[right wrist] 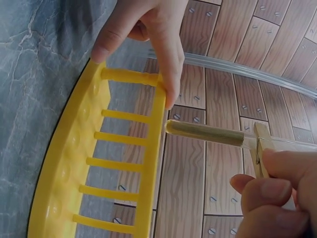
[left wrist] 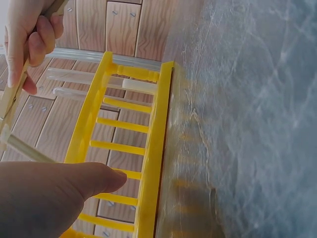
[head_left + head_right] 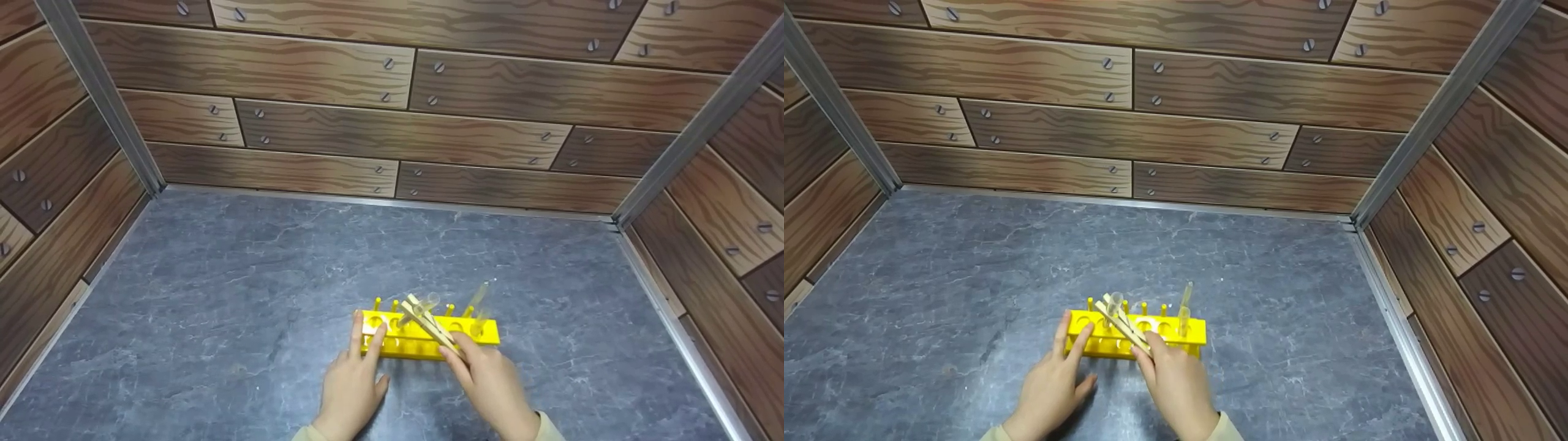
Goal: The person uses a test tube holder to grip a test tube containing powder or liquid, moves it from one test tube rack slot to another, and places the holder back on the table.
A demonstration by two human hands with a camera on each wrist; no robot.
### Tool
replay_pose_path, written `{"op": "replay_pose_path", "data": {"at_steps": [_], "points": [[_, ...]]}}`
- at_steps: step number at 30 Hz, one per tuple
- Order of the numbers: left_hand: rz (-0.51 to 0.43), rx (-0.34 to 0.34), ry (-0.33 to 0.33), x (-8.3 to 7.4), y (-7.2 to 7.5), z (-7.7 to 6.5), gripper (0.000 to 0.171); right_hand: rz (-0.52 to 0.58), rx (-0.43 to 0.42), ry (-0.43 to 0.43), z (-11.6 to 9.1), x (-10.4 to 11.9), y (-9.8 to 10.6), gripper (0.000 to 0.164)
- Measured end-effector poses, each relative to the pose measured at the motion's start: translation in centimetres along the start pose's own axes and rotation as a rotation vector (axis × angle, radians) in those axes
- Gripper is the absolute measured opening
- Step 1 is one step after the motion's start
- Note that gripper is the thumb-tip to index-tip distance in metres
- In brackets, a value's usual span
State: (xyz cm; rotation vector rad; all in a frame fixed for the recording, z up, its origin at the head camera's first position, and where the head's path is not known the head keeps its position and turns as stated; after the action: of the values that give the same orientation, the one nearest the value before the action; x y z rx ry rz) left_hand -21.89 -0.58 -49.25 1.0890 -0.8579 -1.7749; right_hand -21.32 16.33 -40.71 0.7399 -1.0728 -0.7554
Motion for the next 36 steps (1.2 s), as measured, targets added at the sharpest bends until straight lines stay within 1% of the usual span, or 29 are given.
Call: {"op": "replay_pose_path", "data": {"at_steps": [3,6,9,13,14,19,21,25,31,36], "points": [[0.000,-0.003,0.003,0.1,-0.1,-0.1,0.087,0.014,0.016,-0.001,0.0,-0.1,-0.5,0.022],[0.000,-0.013,0.003,0.1,-0.1,-0.1,0.087,0.006,0.013,0.010,0.1,-0.2,-0.8,0.021],[0.001,-0.042,-0.008,0.0,0.1,-0.2,0.087,0.001,0.003,0.023,0.1,-0.2,-1.1,0.017],[0.004,-0.076,-0.024,-0.1,0.4,-0.3,0.087,-0.007,0.011,0.016,0.3,-0.3,-1.5,0.015],[0.004,-0.074,-0.023,0.0,0.3,-0.3,0.087,-0.010,0.015,0.014,0.3,-0.3,-1.6,0.015],[-0.005,-0.051,-0.017,-0.1,0.2,-0.2,0.087,-0.044,0.038,0.004,0.4,-0.6,-2.4,0.025],[-0.005,-0.048,-0.017,-0.1,0.2,-0.2,0.087,-0.054,0.060,-0.010,0.5,-0.8,-2.8,0.031],[-0.007,-0.048,-0.019,-0.1,0.3,-0.2,0.087,-0.060,0.083,-0.013,0.6,-1.0,-3.3,0.032],[-0.013,-0.038,-0.023,-0.1,0.1,-0.1,0.086,-0.075,0.059,0.029,0.5,-0.6,-3.4,0.028],[-0.010,-0.038,-0.022,-0.1,0.1,-0.1,0.086,-0.076,0.088,0.025,0.7,-0.6,-3.6,0.027]]}}
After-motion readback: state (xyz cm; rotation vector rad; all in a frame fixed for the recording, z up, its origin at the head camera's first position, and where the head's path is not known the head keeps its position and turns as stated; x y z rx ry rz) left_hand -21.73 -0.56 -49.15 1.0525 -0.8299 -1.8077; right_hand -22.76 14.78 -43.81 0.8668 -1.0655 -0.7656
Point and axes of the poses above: each hand's wrist, its own z-axis towards the middle knuckle, its own y-axis out of the back of the hand, x = y × z, the point moved 8 cm from there along z, towards the middle knuckle, and after that the axes turned 7 degrees about -x, right-handed, at the moved point
